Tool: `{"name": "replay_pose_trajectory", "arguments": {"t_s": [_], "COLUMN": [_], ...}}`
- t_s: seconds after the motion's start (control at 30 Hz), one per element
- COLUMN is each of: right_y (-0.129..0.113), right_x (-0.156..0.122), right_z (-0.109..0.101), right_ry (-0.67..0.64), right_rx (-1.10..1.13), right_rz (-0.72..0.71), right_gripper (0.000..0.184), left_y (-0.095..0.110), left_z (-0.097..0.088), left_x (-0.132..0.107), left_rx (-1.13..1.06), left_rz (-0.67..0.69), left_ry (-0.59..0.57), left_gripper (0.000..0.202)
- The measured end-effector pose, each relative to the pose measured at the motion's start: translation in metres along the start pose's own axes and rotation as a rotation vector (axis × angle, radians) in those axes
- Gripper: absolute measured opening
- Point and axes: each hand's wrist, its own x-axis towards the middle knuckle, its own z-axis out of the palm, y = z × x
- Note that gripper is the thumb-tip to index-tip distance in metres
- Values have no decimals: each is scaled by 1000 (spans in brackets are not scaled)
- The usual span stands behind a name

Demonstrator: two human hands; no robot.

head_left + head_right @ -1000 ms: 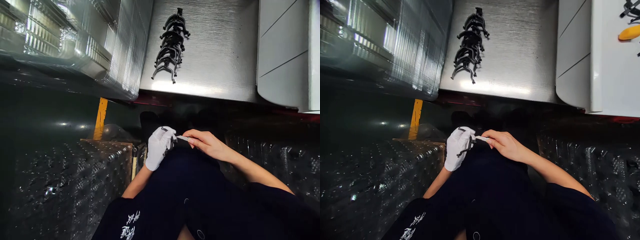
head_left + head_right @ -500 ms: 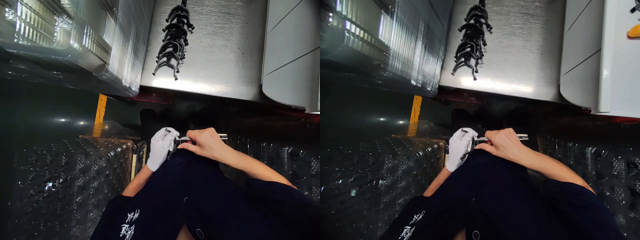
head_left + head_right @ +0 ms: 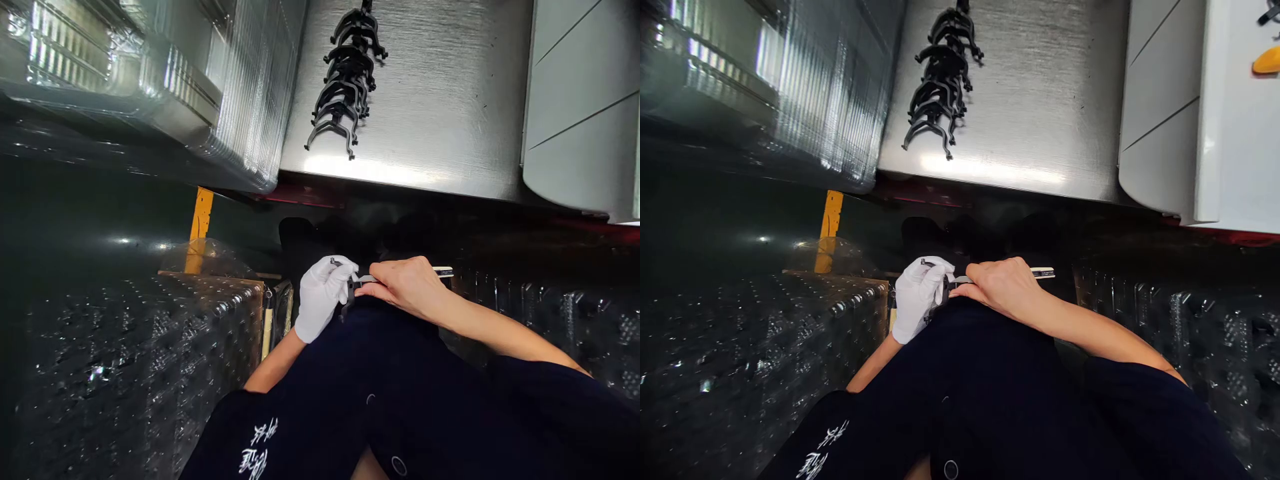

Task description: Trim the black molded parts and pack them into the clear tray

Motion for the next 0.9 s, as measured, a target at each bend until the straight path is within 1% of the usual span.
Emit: {"name": "replay_pose_trajectory", "arguments": {"t_s": [0.23,0.6,0.9], "right_y": [0,-3,-3], "right_x": [-1,-2,-1], "right_z": [5,7,8], "right_ry": [95,179,165], "right_rx": [-73,-135,-154], "right_rz": [-51,-97,-105], "right_gripper": [74,63,62], "left_y": [0,0,-1], "left_z": [-1,-2,-4], "left_x": [-1,0,-1], "left_rx": [4,27,50], "left_rz": [12,16,-3], "left_ry": [2,5,9], "left_gripper": [12,13,15]}}
